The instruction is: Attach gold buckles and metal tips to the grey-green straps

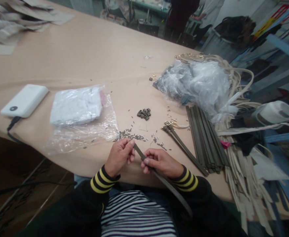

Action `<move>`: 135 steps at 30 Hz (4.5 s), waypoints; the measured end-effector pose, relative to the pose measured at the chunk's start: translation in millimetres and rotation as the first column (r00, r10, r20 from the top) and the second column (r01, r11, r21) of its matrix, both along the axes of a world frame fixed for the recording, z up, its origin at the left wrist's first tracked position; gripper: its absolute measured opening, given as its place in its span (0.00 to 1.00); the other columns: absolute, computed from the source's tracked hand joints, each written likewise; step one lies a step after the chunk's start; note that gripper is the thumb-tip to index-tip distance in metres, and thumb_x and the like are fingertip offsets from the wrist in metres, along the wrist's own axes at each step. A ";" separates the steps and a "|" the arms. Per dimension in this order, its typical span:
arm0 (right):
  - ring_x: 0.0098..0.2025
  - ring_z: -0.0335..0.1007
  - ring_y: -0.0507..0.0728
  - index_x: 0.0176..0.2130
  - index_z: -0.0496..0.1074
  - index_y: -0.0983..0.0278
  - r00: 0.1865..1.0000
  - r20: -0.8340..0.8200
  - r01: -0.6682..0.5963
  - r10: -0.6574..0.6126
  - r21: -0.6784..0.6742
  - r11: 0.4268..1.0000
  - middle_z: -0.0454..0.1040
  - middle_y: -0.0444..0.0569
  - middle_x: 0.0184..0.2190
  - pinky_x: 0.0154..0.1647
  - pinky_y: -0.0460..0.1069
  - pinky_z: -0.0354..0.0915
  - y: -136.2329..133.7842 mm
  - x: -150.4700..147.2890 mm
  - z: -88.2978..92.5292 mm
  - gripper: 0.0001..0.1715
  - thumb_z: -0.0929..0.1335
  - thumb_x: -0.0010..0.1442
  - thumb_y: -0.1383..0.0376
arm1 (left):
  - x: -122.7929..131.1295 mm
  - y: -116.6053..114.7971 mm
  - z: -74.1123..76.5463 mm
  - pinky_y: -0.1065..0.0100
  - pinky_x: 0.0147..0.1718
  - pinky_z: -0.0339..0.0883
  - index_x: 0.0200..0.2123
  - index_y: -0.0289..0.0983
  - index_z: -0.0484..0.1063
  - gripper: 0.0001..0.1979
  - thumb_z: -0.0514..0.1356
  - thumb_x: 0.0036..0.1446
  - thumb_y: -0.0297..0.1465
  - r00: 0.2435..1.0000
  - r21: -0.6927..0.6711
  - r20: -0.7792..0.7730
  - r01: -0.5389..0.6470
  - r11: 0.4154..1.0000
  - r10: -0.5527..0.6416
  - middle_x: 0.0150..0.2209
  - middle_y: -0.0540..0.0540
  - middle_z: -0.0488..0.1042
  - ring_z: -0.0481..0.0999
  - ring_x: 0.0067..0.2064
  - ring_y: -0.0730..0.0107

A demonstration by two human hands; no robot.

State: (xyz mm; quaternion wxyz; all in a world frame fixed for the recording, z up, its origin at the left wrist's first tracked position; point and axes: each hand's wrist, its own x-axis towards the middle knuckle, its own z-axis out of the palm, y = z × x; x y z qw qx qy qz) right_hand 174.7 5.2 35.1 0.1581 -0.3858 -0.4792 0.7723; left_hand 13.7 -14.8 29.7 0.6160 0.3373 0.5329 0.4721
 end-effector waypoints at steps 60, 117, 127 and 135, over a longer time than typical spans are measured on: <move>0.15 0.65 0.45 0.28 0.66 0.68 0.978 -0.025 0.209 -0.208 0.055 0.976 0.72 0.43 0.19 0.16 0.40 0.62 5.3 -11.8 -1.3 0.16 0.69 0.46 0.58 | -3.8 5.0 1.3 0.78 0.17 0.61 0.24 0.32 0.65 0.14 0.55 0.50 0.38 0.989 -0.008 0.111 0.103 0.995 -0.101 0.20 0.52 0.66 0.64 0.18 0.82; 0.13 0.59 0.45 0.26 0.58 0.65 0.972 0.106 0.190 -0.210 0.176 0.966 0.66 0.39 0.16 0.12 0.40 0.56 27.6 -2.2 -36.0 0.15 0.62 0.52 0.55 | -6.0 119.6 -17.8 0.66 0.31 0.64 0.29 0.35 0.61 0.01 0.52 0.51 0.25 0.498 0.212 -0.867 0.343 0.915 0.014 0.25 0.48 0.67 0.69 0.29 0.69; 0.18 0.58 0.47 0.27 0.60 0.64 0.927 0.164 0.218 -0.337 0.497 0.840 0.68 0.42 0.18 0.19 0.43 0.55 25.7 -1.8 -5.7 0.06 0.60 0.54 0.65 | -4.6 59.5 1.7 0.84 0.17 0.61 0.24 0.29 0.66 0.10 0.64 0.42 0.29 0.943 -0.109 0.332 0.077 0.991 -0.037 0.22 0.48 0.71 0.66 0.20 0.85; 0.21 0.63 0.51 0.26 0.59 0.62 0.896 0.301 0.073 -0.325 0.622 0.779 0.68 0.44 0.18 0.24 0.46 0.58 27.9 -8.9 0.2 0.07 0.59 0.55 0.64 | 1.3 46.7 0.6 0.82 0.21 0.64 0.24 0.30 0.67 0.11 0.65 0.40 0.30 0.962 -0.085 0.271 -0.006 0.996 0.029 0.20 0.50 0.72 0.69 0.21 0.83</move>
